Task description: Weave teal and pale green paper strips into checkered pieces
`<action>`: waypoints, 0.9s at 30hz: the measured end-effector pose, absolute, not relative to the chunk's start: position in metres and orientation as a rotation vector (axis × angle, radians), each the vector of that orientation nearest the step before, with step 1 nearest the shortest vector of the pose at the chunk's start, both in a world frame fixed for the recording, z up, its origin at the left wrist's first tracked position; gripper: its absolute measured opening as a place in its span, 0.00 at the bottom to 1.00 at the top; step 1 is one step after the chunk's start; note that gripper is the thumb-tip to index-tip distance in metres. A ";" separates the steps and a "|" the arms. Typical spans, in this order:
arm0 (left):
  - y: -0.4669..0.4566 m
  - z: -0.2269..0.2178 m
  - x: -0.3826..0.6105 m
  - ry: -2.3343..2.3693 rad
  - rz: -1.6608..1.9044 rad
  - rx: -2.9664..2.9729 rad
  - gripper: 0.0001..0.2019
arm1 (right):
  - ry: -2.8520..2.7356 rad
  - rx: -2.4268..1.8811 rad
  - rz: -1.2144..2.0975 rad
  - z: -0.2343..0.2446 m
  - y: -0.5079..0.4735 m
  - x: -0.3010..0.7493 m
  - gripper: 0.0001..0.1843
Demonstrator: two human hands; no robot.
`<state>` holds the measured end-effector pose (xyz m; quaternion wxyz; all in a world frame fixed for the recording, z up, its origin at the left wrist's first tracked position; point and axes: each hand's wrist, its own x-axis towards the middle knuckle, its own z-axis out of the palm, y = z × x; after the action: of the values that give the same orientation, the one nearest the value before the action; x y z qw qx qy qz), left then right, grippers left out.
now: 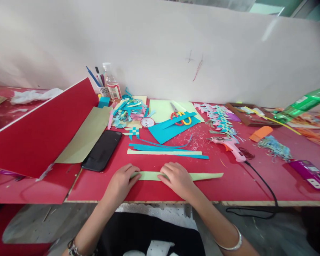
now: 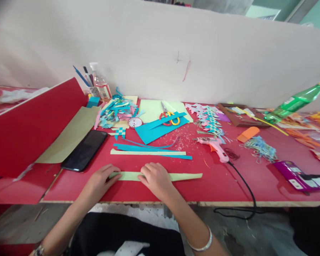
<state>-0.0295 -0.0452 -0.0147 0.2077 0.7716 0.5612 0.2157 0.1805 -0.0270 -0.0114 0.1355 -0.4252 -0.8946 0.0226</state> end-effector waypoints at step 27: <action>-0.080 -0.005 0.010 1.470 0.296 2.728 0.20 | -2.580 -1.251 0.081 -0.012 -0.025 0.177 0.07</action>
<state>0.0101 -0.0800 -0.0053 0.0143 0.8762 0.4723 0.0951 0.1768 -0.0247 -0.0120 0.1360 -0.4320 -0.8911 0.0279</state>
